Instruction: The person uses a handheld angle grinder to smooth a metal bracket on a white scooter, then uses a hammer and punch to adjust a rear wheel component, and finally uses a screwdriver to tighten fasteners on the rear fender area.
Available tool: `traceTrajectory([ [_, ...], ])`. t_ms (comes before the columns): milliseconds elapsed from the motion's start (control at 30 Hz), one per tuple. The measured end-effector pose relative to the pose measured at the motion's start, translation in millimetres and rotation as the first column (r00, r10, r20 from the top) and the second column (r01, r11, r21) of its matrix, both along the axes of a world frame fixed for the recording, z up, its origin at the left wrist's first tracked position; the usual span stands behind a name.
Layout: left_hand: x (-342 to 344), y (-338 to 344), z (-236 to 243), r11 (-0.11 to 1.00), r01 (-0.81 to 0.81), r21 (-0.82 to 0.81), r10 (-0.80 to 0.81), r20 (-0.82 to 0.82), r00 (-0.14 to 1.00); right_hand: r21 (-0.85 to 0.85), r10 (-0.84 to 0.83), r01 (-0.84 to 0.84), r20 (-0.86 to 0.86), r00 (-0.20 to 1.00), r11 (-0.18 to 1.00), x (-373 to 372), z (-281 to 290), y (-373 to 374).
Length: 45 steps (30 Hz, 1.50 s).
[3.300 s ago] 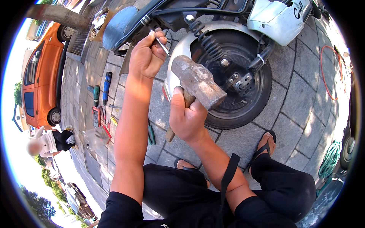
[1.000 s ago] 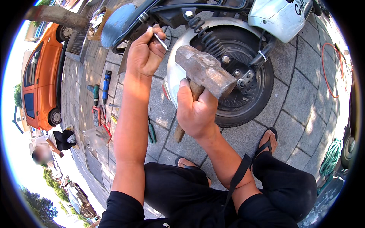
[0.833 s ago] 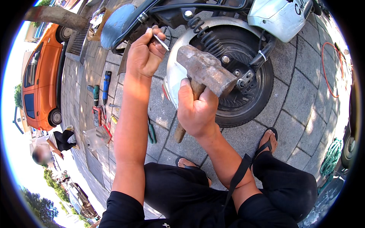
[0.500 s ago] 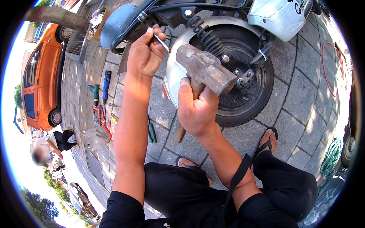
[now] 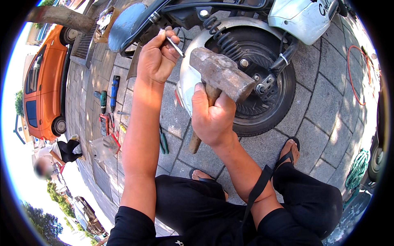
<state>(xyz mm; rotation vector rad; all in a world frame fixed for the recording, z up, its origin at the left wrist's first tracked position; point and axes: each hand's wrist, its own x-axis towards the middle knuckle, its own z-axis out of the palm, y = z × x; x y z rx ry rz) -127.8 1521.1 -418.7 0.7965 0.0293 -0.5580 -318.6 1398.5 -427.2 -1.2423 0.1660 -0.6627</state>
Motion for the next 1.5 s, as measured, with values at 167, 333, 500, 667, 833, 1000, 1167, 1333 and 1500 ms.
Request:
traceTrajectory([
  [167, 0, 0, 0, 1.000, -0.002, 0.002, 0.002, 0.004, 1.000, -0.073, -0.042, 0.042, 0.006, 0.999, 0.996, 1, 7, -5],
  [333, -1, -1, 2, 1.000, -0.009, -0.003, 0.009, -0.008, 1.000, -0.089, -0.028, 0.027, -0.015, 0.999, 0.996, 0, 7, -6],
  [500, 0, -5, 5, 0.999, -0.033, 0.011, 0.034, -0.041, 0.999, -0.117, -0.015, 0.010, -0.039, 0.999, 0.993, 0, 9, -7],
  [667, 6, -3, 7, 0.999, -0.010, -0.038, 0.007, -0.081, 0.997, -0.153, -0.002, -0.004, -0.040, 0.999, 0.988, 0, 7, -3],
  [833, 9, -6, 6, 0.998, -0.055, 0.042, 0.057, -0.050, 0.997, -0.119, 0.044, -0.049, -0.046, 0.998, 0.992, 8, 2, 7],
  [1000, 5, -8, 9, 0.997, -0.068, 0.031, 0.070, -0.055, 0.996, -0.236, -0.076, 0.100, 0.106, 0.991, 0.967, 3, 18, -1],
  [1167, 15, 7, 8, 0.994, 0.000, -0.112, -0.015, -0.137, 0.990, -0.120, 0.216, -0.266, -0.322, 0.922, 0.956, 11, 26, -3],
  [1333, 1, -9, 10, 0.996, -0.085, 0.021, 0.087, -0.086, 0.993, -0.091, 0.130, -0.145, -0.155, 0.979, 0.985, -1, 18, -2],
  [1500, 10, -5, 6, 0.996, -0.006, -0.084, -0.001, -0.086, 0.996, -0.211, 0.063, -0.077, -0.073, 0.995, 0.974, -12, 12, -2],
])
